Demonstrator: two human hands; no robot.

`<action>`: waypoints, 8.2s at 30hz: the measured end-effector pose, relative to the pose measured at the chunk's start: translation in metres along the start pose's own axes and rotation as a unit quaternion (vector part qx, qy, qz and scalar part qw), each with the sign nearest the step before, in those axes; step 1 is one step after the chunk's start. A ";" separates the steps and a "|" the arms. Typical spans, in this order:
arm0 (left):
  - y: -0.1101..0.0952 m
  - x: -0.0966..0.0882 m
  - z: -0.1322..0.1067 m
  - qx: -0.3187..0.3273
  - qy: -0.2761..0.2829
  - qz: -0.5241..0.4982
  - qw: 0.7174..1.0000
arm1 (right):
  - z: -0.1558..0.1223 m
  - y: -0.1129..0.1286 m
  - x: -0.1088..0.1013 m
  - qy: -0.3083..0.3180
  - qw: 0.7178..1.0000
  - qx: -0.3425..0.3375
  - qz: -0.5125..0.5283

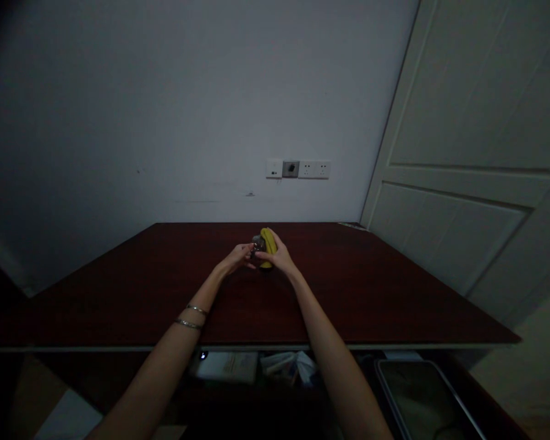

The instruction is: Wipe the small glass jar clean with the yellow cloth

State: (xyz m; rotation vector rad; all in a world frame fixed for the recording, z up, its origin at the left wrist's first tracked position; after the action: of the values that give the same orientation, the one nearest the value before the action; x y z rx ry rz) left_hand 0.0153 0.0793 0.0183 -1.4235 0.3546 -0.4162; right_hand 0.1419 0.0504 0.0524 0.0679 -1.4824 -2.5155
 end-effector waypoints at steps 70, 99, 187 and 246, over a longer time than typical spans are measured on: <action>-0.018 -0.004 0.006 0.221 -0.141 0.195 0.945 | 0.031 -0.014 0.003 -0.116 0.983 -0.040 -0.138; -0.013 0.000 0.005 0.157 -0.129 0.124 0.971 | 0.020 -0.006 -0.011 -0.095 0.995 -0.004 -0.039; -0.009 -0.001 0.000 0.053 -0.004 0.116 0.992 | 0.015 -0.009 -0.019 -0.062 0.996 0.042 -0.056; -0.016 0.006 0.004 0.149 -0.126 0.040 0.980 | 0.009 0.003 -0.006 -0.082 0.994 -0.047 -0.053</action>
State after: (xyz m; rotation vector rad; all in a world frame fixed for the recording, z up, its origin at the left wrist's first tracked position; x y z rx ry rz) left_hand 0.0212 0.0779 0.0352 -1.1479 0.1355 -0.2077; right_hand 0.1472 0.0581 0.0590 -0.0799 -1.4514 -2.7322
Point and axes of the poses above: each hand's wrist, its own z-axis towards the middle knuckle, its own x-axis out of the palm, y = z × x, the point moved 6 cm from there along z, towards the middle knuckle
